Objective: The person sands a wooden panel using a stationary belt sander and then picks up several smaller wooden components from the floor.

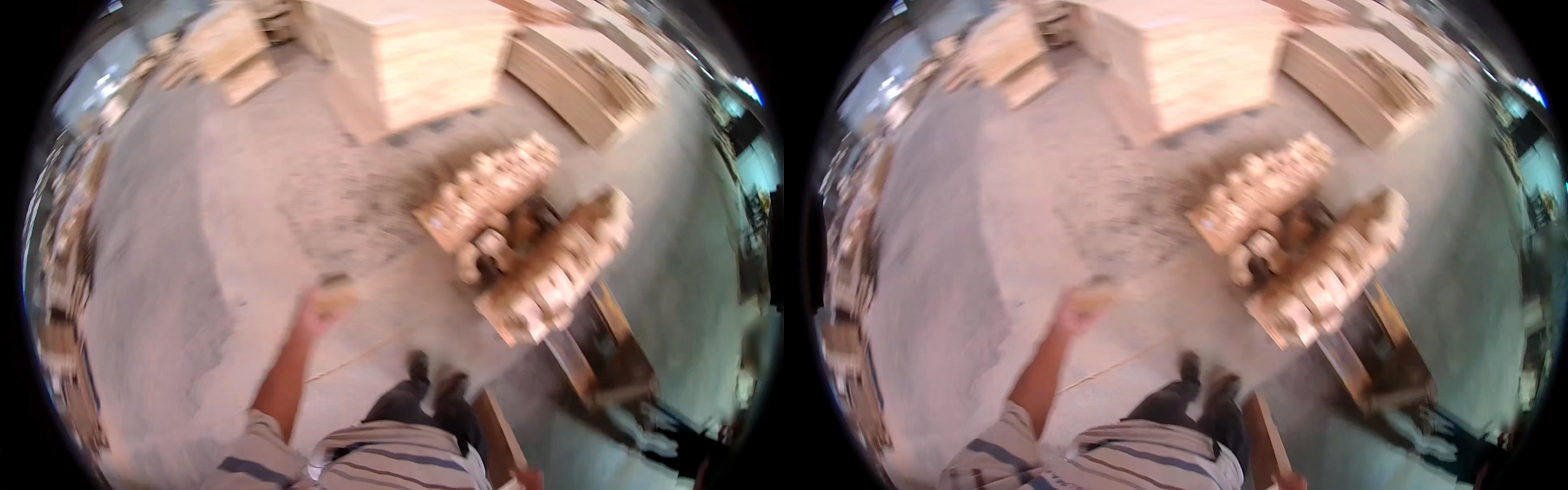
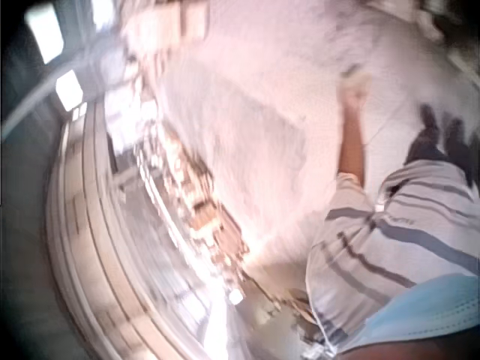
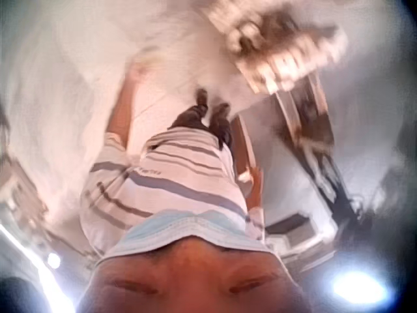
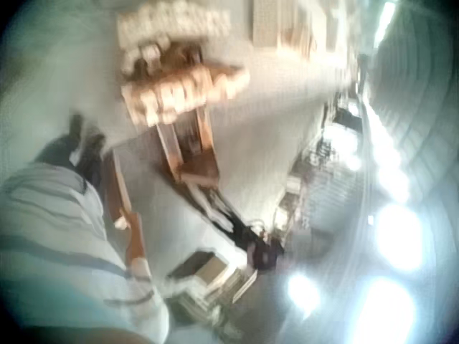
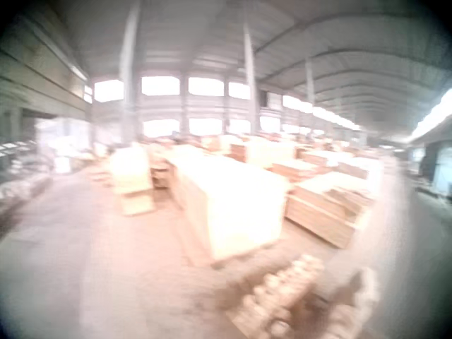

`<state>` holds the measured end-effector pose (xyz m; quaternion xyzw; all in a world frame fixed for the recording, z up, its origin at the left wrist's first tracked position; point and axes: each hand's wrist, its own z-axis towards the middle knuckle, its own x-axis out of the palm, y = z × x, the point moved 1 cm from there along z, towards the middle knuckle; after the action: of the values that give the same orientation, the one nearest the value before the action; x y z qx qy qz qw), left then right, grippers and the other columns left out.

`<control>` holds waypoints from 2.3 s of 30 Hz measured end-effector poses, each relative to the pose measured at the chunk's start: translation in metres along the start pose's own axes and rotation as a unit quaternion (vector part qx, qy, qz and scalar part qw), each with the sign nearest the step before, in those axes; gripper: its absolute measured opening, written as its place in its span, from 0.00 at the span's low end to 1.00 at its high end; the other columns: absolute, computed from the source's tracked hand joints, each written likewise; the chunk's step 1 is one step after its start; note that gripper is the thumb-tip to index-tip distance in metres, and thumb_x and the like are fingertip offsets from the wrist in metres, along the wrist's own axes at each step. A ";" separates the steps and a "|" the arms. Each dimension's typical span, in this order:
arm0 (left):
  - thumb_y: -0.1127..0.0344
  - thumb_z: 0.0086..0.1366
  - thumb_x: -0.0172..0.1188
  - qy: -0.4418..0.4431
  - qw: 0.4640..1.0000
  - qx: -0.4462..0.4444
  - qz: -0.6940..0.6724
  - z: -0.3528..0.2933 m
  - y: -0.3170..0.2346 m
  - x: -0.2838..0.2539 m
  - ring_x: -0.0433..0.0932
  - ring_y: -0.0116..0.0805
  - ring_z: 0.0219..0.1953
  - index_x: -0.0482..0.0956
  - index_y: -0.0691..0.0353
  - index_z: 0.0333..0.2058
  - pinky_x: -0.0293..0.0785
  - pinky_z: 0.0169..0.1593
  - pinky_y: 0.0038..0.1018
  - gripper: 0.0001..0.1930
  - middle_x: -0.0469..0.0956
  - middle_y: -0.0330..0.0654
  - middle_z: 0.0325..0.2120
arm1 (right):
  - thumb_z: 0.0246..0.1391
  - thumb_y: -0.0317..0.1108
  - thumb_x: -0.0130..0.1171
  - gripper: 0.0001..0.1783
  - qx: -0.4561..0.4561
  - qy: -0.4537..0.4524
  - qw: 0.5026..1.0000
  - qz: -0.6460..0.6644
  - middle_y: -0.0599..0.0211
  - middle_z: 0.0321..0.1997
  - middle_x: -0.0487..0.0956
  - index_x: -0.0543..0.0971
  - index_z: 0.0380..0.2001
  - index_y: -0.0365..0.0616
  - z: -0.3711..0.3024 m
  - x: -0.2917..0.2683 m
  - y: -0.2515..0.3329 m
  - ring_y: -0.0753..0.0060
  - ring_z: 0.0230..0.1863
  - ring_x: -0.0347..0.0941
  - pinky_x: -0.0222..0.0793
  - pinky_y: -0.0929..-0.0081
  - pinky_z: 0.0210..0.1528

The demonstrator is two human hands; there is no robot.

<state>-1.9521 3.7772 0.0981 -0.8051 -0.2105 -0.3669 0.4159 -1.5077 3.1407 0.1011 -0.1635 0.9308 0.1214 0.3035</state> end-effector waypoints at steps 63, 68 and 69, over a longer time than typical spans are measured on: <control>0.46 0.56 0.45 -0.156 0.889 -0.335 0.271 -0.130 -0.472 -0.233 0.74 0.38 0.34 0.73 0.55 0.38 0.72 0.34 0.28 0.21 0.76 0.40 0.33 | 0.33 0.61 0.56 0.35 0.168 -0.009 0.969 0.180 0.45 0.34 0.77 0.80 0.29 0.34 -0.361 0.546 0.492 0.52 0.44 0.73 0.68 0.64 0.46; 0.46 0.56 0.44 -0.161 0.890 -0.338 0.262 -0.109 -0.526 -0.271 0.74 0.39 0.34 0.73 0.56 0.39 0.71 0.34 0.29 0.22 0.76 0.40 0.33 | 0.40 0.55 0.54 0.10 0.053 -0.144 0.988 0.030 0.60 0.17 0.73 0.78 0.25 0.69 -0.367 0.659 0.506 0.54 0.23 0.73 0.69 0.59 0.23; 0.46 0.56 0.44 -0.154 0.891 -0.341 0.257 -0.102 -0.535 -0.277 0.74 0.39 0.35 0.73 0.56 0.39 0.71 0.34 0.29 0.22 0.76 0.41 0.34 | 0.40 0.55 0.54 0.11 0.058 -0.135 0.989 0.022 0.60 0.17 0.73 0.78 0.25 0.68 -0.369 0.666 0.519 0.54 0.23 0.74 0.69 0.60 0.23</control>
<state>-2.5174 3.9864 0.2006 -0.9698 0.0798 -0.1680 0.1580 -2.4054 3.3425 0.0546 -0.1070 0.8900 0.0945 0.4330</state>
